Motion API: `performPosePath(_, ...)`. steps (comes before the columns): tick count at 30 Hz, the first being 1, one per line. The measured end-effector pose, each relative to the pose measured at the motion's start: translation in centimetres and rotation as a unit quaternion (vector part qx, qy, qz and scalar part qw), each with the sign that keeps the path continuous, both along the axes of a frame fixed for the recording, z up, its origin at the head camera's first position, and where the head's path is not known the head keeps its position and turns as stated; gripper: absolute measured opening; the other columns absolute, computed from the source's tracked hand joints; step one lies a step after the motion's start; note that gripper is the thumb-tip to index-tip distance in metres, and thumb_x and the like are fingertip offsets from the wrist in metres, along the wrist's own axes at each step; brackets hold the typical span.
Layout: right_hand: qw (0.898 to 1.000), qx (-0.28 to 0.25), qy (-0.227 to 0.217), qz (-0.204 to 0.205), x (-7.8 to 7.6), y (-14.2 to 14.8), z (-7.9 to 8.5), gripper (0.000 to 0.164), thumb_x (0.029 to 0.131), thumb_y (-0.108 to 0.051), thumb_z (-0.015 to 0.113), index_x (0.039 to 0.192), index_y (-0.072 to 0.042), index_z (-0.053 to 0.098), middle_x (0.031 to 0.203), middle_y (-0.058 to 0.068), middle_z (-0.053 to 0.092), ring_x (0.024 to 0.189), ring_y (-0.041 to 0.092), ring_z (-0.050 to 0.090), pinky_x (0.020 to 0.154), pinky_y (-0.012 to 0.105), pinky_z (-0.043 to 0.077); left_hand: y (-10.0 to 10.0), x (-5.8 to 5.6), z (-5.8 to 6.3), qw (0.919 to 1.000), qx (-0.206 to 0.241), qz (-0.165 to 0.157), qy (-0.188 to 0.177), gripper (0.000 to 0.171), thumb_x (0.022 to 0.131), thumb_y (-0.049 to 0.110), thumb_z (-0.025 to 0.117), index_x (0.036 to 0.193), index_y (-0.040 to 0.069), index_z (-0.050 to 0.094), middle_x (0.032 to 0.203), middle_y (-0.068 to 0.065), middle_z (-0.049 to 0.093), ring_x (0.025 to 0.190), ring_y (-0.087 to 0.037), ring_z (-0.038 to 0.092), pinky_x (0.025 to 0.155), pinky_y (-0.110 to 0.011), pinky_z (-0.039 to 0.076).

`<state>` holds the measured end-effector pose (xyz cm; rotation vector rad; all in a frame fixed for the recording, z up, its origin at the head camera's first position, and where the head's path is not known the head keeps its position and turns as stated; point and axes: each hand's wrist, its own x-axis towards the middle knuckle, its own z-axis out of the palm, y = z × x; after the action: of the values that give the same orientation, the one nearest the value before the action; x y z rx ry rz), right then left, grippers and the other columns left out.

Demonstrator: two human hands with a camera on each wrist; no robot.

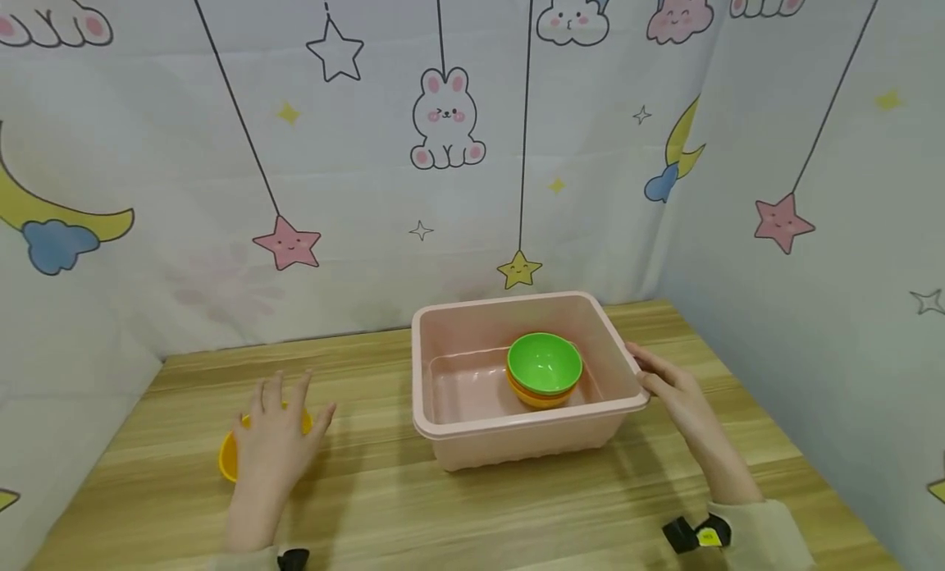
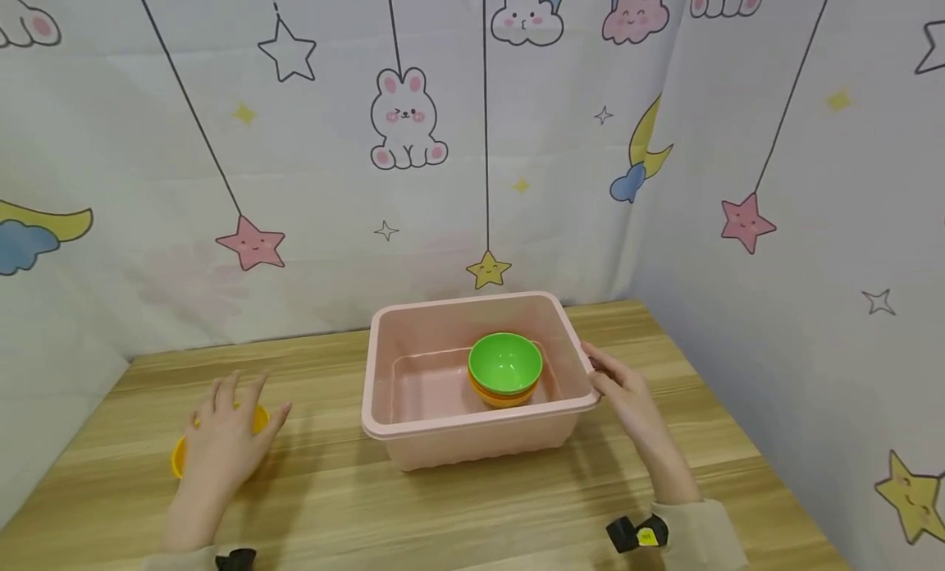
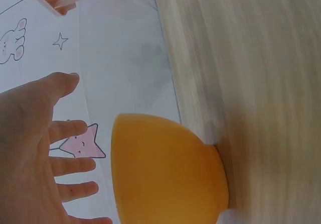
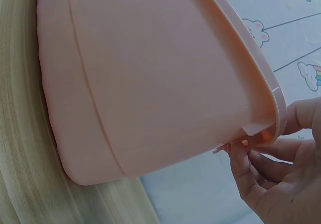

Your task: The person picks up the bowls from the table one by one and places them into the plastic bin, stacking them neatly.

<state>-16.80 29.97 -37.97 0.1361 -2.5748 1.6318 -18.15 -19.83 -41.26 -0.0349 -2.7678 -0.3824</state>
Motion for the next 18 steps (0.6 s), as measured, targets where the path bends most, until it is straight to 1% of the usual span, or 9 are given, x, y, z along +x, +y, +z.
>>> performPosePath(5, 1.0, 0.002, -0.004, -0.003, 0.0, 0.0, 0.1, 0.05, 0.102, -0.029, 0.044, 0.148, -0.01, 0.037, 0.148, 0.02, 0.042, 0.108, -0.02, 0.043, 0.086, 0.01, 0.04, -1.3, 0.0, -0.3, 0.9996, 0.009, 0.014, -0.023, 0.071, 0.093, 0.058, 0.047, 0.144, 0.011, 0.037, 0.146, -0.033, 0.026, 0.133, -0.056, 0.022, 0.094, -0.081, 0.018)
performPosePath(10, 1.0, 0.001, -0.004, 0.0, 0.1, 0.1, 0.1, 0.05, 0.102, -0.029, 0.044, 0.148, -0.01, 0.036, 0.148, 0.019, 0.042, 0.108, -0.021, 0.042, 0.087, 0.009, 0.038, -2.0, 0.0, -0.7, 0.9984, 0.017, 0.024, -0.048, 0.079, 0.09, 0.068, 0.043, 0.146, 0.012, 0.036, 0.148, -0.033, 0.023, 0.132, -0.058, 0.02, 0.094, -0.082, 0.016)
performPosePath(15, 1.0, 0.0, -0.008, -0.001, 0.2, 0.1, 0.2, 0.05, 0.102, -0.03, 0.044, 0.149, -0.012, 0.036, 0.149, 0.017, 0.041, 0.109, -0.021, 0.041, 0.088, 0.009, 0.037, -2.3, 0.0, -0.9, 0.9973, 0.014, 0.02, -0.069, 0.083, 0.088, 0.07, 0.045, 0.147, 0.012, 0.034, 0.146, -0.034, 0.023, 0.131, -0.06, 0.02, 0.094, -0.083, 0.016)
performPosePath(18, 1.0, 0.009, -0.01, -0.002, 0.2, 0.1, 0.2, 0.05, 0.102, -0.029, 0.044, 0.149, -0.014, 0.036, 0.149, 0.016, 0.042, 0.109, -0.017, 0.043, 0.089, 0.013, 0.038, -2.3, 0.1, -1.1, 0.9961, 0.015, 0.019, -0.085, 0.083, 0.087, 0.069, 0.048, 0.147, 0.012, 0.034, 0.146, -0.034, 0.023, 0.131, -0.06, 0.02, 0.092, -0.084, 0.017)
